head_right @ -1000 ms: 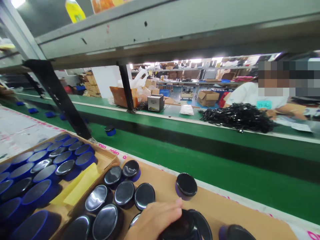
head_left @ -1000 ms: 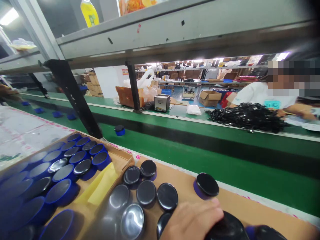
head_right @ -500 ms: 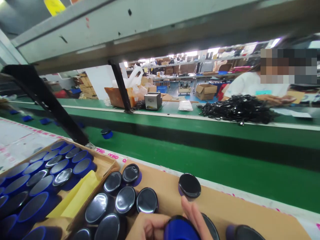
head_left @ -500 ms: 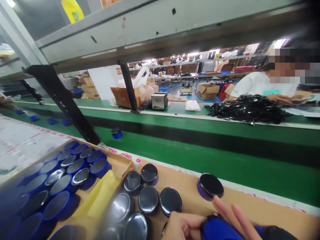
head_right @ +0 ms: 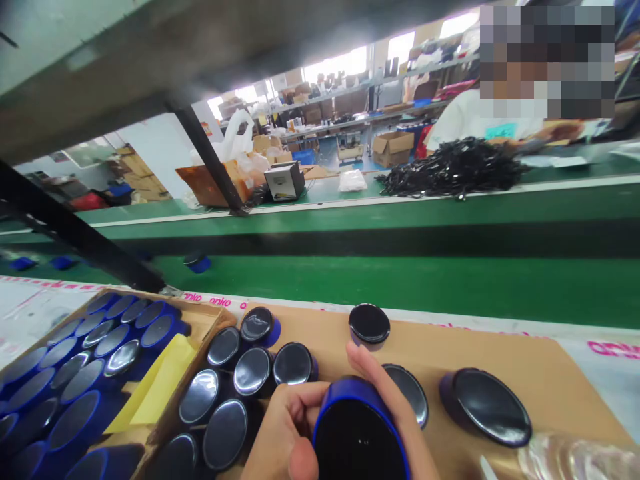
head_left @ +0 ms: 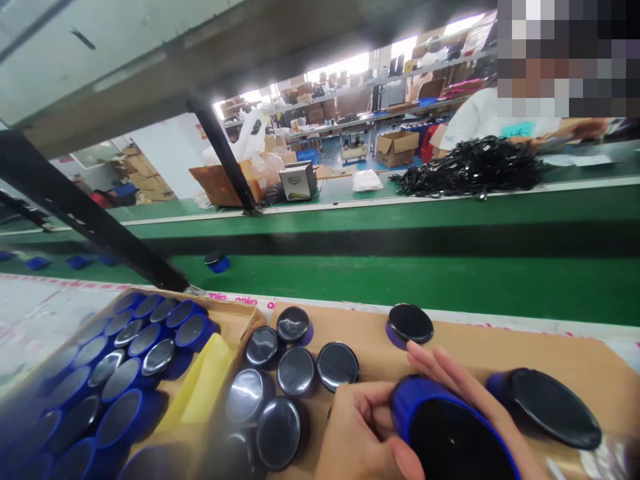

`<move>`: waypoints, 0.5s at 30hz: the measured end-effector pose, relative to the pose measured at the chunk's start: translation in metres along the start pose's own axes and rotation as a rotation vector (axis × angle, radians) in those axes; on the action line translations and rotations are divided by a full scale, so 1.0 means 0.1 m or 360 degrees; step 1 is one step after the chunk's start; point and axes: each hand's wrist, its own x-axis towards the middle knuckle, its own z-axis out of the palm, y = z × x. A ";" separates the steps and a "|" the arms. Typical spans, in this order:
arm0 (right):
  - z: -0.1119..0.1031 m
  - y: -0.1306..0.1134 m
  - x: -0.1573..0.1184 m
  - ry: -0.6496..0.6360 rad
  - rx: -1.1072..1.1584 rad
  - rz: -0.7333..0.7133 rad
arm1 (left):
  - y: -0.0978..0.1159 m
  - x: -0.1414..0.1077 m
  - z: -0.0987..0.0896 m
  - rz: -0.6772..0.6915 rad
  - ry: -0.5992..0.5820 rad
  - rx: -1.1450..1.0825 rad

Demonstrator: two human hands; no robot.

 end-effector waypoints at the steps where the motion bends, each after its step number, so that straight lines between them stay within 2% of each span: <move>1: 0.01 -0.02 0.01 -0.0036 0.0018 0.0014 | 0.04 -0.01 0.01 -0.0015 -0.0031 0.0016; 8: 0.04 -0.31 0.04 -0.0139 0.0033 -0.0024 | 0.01 0.02 -0.03 -0.0024 -0.0122 0.0056; 15: -0.06 -0.21 0.07 -0.0236 -0.0054 -0.0046 | -0.01 0.06 -0.03 0.0024 -0.0189 0.0061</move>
